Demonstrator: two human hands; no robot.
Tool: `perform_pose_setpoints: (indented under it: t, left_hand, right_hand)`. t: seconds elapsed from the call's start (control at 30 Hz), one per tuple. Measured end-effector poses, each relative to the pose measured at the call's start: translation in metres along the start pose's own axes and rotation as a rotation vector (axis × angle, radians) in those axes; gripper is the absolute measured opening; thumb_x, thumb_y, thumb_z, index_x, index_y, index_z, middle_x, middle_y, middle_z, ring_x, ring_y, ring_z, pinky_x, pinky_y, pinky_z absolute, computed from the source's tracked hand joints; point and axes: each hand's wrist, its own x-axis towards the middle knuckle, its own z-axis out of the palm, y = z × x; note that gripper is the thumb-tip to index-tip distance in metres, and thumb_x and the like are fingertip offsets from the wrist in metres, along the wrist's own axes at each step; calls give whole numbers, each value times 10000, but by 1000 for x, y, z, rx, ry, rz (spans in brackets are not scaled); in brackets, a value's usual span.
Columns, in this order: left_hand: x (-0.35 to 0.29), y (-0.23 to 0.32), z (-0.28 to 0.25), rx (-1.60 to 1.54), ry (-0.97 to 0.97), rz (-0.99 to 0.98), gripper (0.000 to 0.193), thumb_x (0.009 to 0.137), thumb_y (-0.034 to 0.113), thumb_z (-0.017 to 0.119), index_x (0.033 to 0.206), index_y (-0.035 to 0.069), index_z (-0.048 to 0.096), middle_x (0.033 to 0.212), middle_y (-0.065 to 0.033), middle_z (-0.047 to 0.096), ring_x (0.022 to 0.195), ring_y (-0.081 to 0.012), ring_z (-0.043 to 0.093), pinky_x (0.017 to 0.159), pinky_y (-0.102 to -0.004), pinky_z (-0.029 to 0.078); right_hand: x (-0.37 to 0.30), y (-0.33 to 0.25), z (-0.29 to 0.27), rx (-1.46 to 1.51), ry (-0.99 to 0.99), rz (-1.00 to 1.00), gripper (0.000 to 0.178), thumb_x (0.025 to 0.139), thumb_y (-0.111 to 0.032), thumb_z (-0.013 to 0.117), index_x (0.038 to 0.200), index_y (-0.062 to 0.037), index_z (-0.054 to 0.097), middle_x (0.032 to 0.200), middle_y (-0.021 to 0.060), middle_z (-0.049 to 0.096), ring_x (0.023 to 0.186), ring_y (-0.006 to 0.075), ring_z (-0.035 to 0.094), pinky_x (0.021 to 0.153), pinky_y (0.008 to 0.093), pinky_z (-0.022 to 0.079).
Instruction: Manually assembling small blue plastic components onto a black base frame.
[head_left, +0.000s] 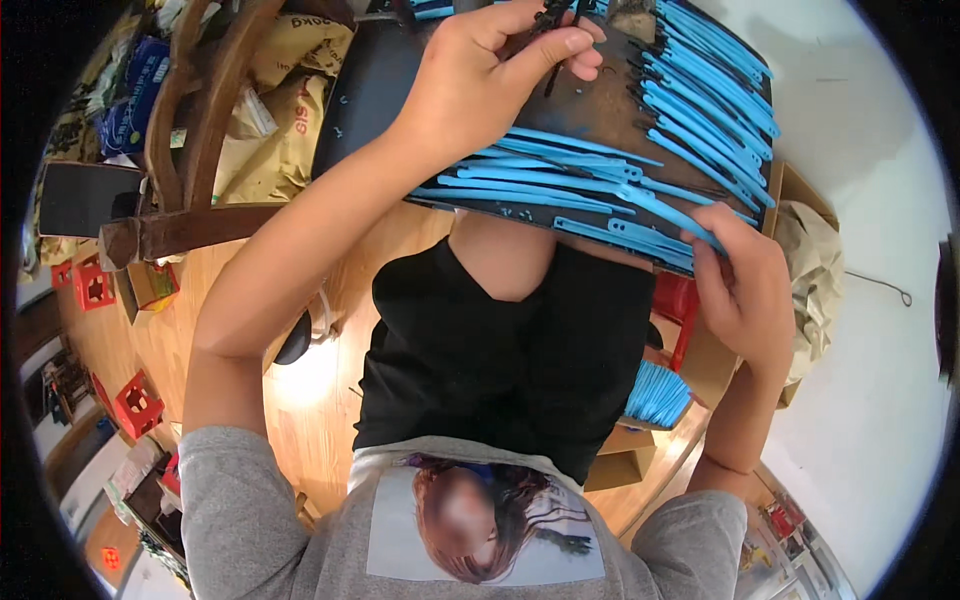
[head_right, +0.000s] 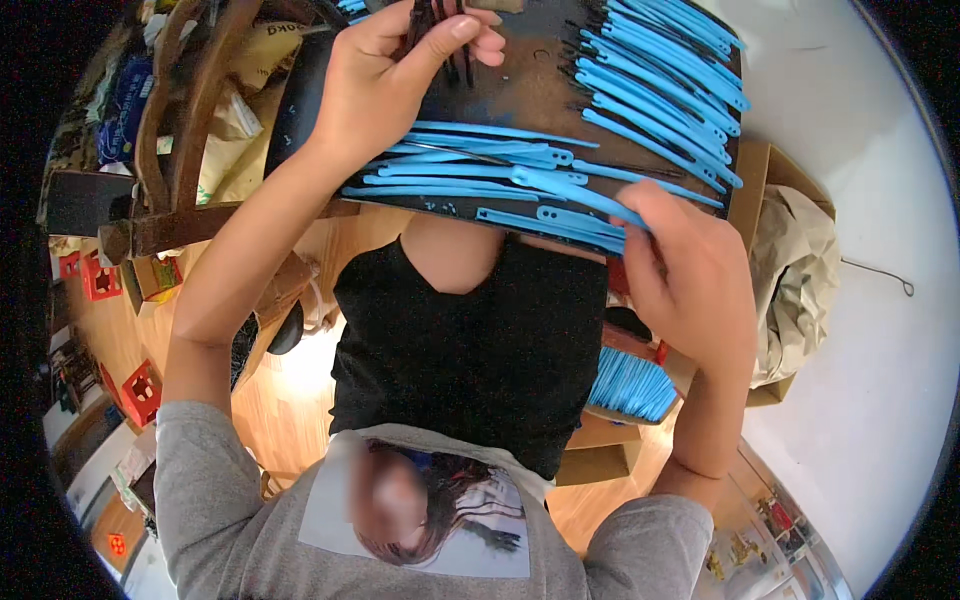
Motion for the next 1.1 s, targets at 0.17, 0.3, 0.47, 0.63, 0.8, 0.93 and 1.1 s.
perform_pose_setpoints:
  t: [0.17,0.3,0.47,0.63,0.8,0.93,1.1]
  left_hand:
    - [2,-3,-1,-80,-11,-27,143,894,73,552,867,-46,626,773,-61,654,714,-96,599,654,-219,479]
    - [6,-13,2,-102,-40,98,146,895,79,552,869,-40,633,780,-65,656,712,-98,601,652,-223,481]
    - [4,-8,4,-106,-51,134,150,897,80,549,867,-40,634,784,-69,656,712,-102,605,653,-224,484]
    - [3,-8,5,-149,-64,9,153,900,80,543,878,-45,629,792,-75,656,719,-103,607,656,-225,487]
    - [2,-6,4,-169,-80,16,151,898,80,544,891,-47,625,798,-79,657,727,-106,611,658,-227,490]
    - [1,-5,3,-153,-80,-6,146,894,77,548,898,-47,624,803,-80,658,736,-107,614,664,-229,493]
    - [1,-5,3,-133,-84,26,149,894,80,548,905,-47,626,802,-81,660,740,-109,617,666,-228,494]
  right_hand:
    - [12,9,8,186,196,-6,128,848,-101,578,914,9,588,762,103,605,632,174,544,641,249,439]
    - [39,16,27,296,397,-75,195,868,-130,581,1017,-18,638,828,90,647,688,98,531,675,224,438]
    - [64,15,35,263,538,-226,247,866,-146,596,1091,-55,641,870,75,665,731,82,541,701,215,440]
    - [70,13,37,230,562,-230,256,854,-139,612,1097,-63,642,895,82,672,758,91,568,724,222,449]
    - [68,10,35,212,555,-209,246,844,-121,620,1083,-67,649,921,95,679,784,98,590,751,225,454]
    - [70,11,34,193,559,-231,242,839,-115,623,1075,-69,652,926,102,681,797,105,600,755,231,457]
    - [67,11,32,144,565,-230,234,836,-115,626,1064,-67,655,917,113,681,808,120,614,751,242,462]
